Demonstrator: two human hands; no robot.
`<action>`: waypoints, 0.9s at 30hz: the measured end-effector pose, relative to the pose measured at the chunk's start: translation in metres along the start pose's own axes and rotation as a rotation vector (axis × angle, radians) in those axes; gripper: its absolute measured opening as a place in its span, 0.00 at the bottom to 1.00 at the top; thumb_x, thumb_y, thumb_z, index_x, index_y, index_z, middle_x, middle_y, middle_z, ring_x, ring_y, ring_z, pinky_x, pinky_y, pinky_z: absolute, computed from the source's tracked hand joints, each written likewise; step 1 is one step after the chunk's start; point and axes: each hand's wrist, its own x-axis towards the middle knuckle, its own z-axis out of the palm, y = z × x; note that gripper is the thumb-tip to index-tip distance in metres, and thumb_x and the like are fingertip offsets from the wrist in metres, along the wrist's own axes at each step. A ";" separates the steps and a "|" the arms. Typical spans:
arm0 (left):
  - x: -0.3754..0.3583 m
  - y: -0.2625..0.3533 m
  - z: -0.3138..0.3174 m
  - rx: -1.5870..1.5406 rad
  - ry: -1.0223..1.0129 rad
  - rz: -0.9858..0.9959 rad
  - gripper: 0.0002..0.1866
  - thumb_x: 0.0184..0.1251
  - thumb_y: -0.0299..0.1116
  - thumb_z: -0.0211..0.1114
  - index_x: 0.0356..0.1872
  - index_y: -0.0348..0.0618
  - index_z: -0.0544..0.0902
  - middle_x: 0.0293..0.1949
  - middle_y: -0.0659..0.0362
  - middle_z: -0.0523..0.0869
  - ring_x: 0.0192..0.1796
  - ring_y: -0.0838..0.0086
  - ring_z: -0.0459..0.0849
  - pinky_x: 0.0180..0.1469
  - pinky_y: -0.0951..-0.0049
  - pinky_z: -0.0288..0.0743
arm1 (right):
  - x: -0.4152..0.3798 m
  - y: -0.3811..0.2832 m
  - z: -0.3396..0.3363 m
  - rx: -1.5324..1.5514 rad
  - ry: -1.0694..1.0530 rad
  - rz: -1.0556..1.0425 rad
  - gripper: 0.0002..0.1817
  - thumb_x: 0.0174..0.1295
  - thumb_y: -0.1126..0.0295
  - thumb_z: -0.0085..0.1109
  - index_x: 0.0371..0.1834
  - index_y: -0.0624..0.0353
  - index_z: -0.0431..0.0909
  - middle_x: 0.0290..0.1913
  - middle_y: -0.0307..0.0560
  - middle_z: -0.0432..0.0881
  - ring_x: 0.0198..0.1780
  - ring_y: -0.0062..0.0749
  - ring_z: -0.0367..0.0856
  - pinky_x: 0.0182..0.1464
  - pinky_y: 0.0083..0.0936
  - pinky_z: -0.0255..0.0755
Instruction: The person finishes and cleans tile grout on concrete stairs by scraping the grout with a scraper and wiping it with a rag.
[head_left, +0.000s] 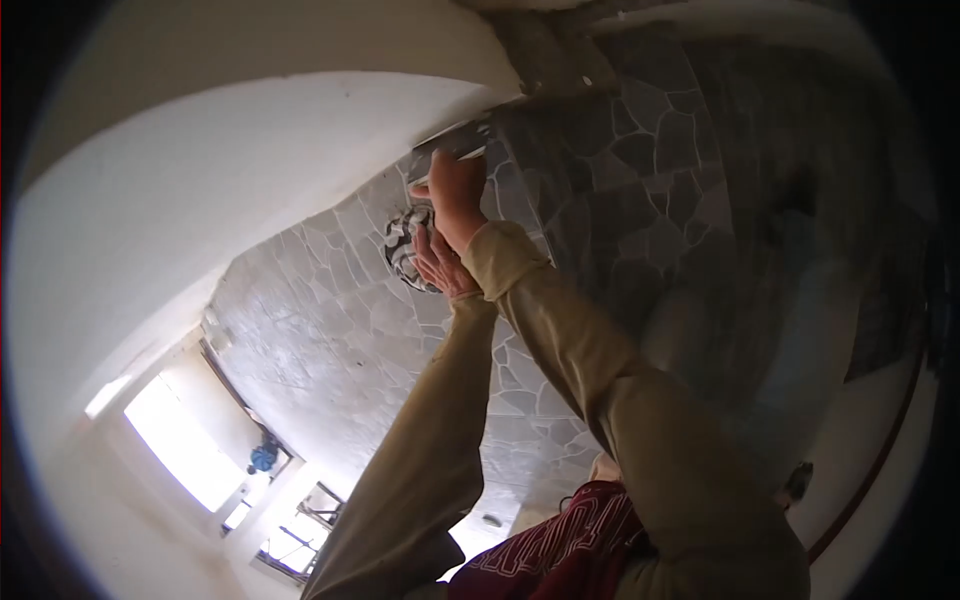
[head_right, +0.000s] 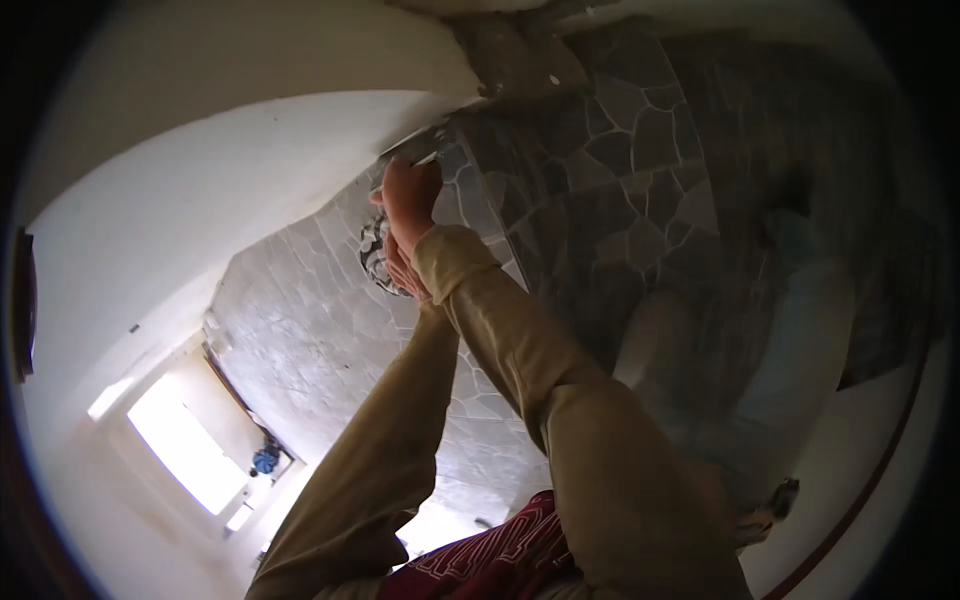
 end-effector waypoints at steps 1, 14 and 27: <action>0.008 0.001 -0.002 0.009 -0.005 0.054 0.36 0.65 0.52 0.66 0.71 0.51 0.69 0.76 0.52 0.65 0.79 0.57 0.60 0.75 0.42 0.47 | 0.006 -0.003 0.002 0.040 0.031 -0.006 0.13 0.62 0.71 0.51 0.37 0.75 0.76 0.25 0.58 0.82 0.17 0.46 0.83 0.18 0.32 0.79; -0.001 -0.011 0.018 0.088 0.072 -0.014 0.36 0.66 0.56 0.64 0.72 0.52 0.68 0.71 0.56 0.72 0.76 0.59 0.66 0.75 0.49 0.51 | 0.010 0.007 0.008 -0.154 0.067 0.067 0.10 0.63 0.72 0.53 0.35 0.72 0.74 0.29 0.49 0.81 0.22 0.33 0.84 0.20 0.28 0.82; -0.003 -0.006 0.008 0.217 0.155 0.093 0.38 0.69 0.59 0.61 0.73 0.49 0.67 0.72 0.57 0.72 0.76 0.60 0.66 0.75 0.49 0.51 | 0.016 0.017 -0.002 -0.299 0.052 -0.026 0.15 0.64 0.70 0.53 0.25 0.73 0.75 0.16 0.56 0.79 0.18 0.44 0.84 0.23 0.37 0.78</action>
